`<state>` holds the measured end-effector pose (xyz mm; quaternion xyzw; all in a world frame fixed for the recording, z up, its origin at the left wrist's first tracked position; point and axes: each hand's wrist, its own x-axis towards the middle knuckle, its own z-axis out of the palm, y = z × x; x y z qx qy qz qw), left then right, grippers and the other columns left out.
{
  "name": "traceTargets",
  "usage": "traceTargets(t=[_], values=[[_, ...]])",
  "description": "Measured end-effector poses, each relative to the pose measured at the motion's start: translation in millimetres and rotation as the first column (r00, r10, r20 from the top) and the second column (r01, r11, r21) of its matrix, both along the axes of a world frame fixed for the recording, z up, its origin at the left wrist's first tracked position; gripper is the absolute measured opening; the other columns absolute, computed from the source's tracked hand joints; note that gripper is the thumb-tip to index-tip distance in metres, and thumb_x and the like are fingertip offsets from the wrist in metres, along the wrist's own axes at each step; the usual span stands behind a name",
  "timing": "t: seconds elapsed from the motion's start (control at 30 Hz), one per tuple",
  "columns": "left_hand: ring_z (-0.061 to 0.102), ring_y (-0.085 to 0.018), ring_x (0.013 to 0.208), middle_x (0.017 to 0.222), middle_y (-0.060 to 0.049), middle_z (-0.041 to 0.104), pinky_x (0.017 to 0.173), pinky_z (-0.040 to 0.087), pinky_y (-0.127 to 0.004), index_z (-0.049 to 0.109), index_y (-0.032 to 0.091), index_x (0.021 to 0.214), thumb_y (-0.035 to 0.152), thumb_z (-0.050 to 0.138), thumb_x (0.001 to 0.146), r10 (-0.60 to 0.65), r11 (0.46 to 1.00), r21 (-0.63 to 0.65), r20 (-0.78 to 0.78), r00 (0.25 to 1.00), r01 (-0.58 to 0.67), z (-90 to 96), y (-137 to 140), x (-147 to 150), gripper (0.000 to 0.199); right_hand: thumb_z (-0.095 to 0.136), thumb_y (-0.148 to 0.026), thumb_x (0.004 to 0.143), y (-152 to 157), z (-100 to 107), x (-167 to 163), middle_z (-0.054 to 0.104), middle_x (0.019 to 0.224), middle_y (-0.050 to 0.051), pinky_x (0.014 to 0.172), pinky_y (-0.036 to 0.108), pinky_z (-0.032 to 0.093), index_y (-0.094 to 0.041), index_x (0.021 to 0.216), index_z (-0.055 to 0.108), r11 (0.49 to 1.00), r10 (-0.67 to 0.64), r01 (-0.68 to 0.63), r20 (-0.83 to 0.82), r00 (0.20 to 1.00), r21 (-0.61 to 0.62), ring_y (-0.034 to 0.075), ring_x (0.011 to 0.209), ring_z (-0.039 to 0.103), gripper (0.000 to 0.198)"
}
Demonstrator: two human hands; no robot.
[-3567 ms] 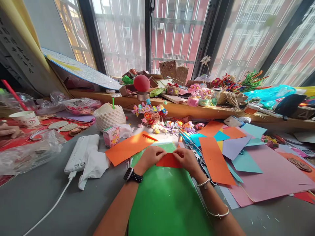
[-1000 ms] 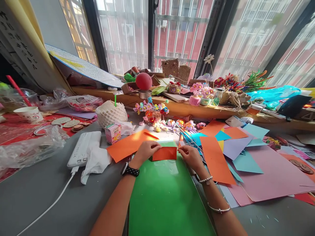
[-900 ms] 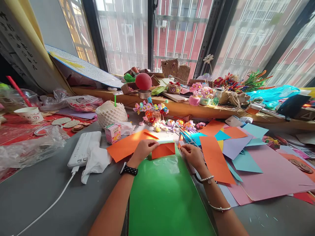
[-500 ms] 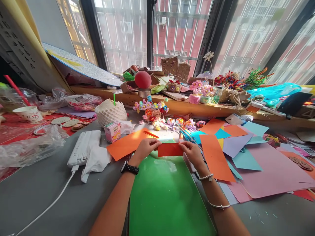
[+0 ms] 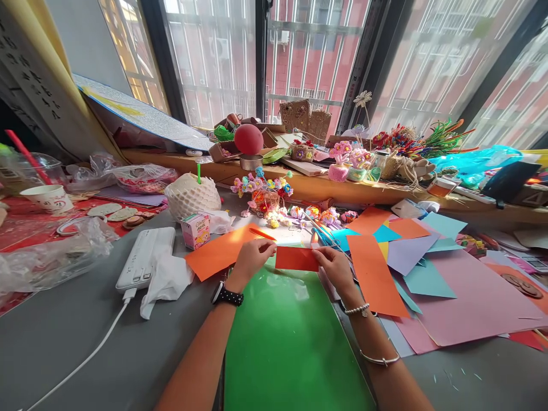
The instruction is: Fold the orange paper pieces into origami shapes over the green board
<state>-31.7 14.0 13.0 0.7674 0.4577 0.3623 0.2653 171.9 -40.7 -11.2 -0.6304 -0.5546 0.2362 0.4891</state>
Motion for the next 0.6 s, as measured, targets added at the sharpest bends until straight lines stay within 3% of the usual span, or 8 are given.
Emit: traceTargets(t=[0.1,0.17,0.23,0.3,0.43,0.6], values=[[0.058,-0.018,0.067,0.069,-0.004,0.064,0.062,0.043,-0.028,0.061,0.015,0.072,0.024,0.045,0.075,0.196,0.958,0.227,-0.081,0.977,-0.173,-1.8,0.2,-1.8,0.019,0.048,-0.042,0.072,-1.6,2.0,0.2,0.065,0.073,0.006,0.058,0.027,0.042,-0.015,0.073,0.061,1.0,-0.029,0.029,-0.026,0.999,0.003,0.019,0.067,0.057,0.03],[0.058,-0.018,0.069,0.074,-0.005,0.064,0.064,0.043,-0.029,0.061,0.014,0.077,0.022,0.044,0.077,0.254,0.909,0.357,-0.067,0.965,-0.215,-2.3,-1.8,0.1,0.018,0.049,-0.043,0.071,-2.1,2.2,-1.5,0.064,0.071,0.006,0.057,0.026,0.041,-0.015,0.071,0.061,1.0,-0.005,0.006,-0.047,0.999,0.008,0.018,0.066,0.057,0.03],[0.058,-0.017,0.075,0.082,-0.005,0.063,0.068,0.044,-0.029,0.059,0.015,0.085,0.022,0.044,0.079,0.186,0.89,0.433,-0.058,0.981,-0.143,-1.6,-5.9,4.9,0.018,0.05,-0.043,0.071,-1.7,0.7,-4.6,0.063,0.069,0.005,0.055,0.026,0.041,-0.015,0.069,0.06,0.999,0.033,-0.032,-0.075,0.997,0.009,0.018,0.064,0.056,0.03],[0.055,-0.018,0.086,0.091,-0.005,0.062,0.075,0.043,-0.03,0.057,0.017,0.094,0.026,0.048,0.078,0.042,0.877,0.48,-0.114,0.993,0.018,0.0,-10.9,11.2,0.02,0.051,-0.043,0.07,-1.0,-1.3,-8.1,0.062,0.067,0.004,0.055,0.026,0.04,-0.016,0.067,0.059,0.998,0.07,-0.069,-0.116,0.991,0.01,0.017,0.061,0.055,0.029],[0.048,-0.022,0.099,0.104,-0.007,0.056,0.09,0.035,-0.04,0.05,0.019,0.108,0.04,0.061,0.067,-0.184,0.822,0.48,-0.285,0.941,0.306,1.9,-17.8,20.2,0.047,0.055,-0.041,0.068,-1.9,0.2,-13.6,0.06,0.064,0.003,0.055,0.026,0.041,-0.015,0.065,0.058,0.994,0.103,-0.107,-0.276,0.955,0.001,0.015,0.059,0.053,0.026],[0.047,-0.023,0.099,0.105,-0.009,0.055,0.092,0.032,-0.043,0.046,0.018,0.112,0.037,0.064,0.064,-0.211,0.821,0.444,-0.348,0.913,0.359,-1.5,-18.8,23.4,0.055,0.06,-0.038,0.064,-6.0,10.9,-17.3,0.058,0.063,0.001,0.056,0.024,0.041,-0.015,0.066,0.06,0.989,0.117,-0.144,-0.51,0.852,-0.013,0.013,0.058,0.052,0.023]])
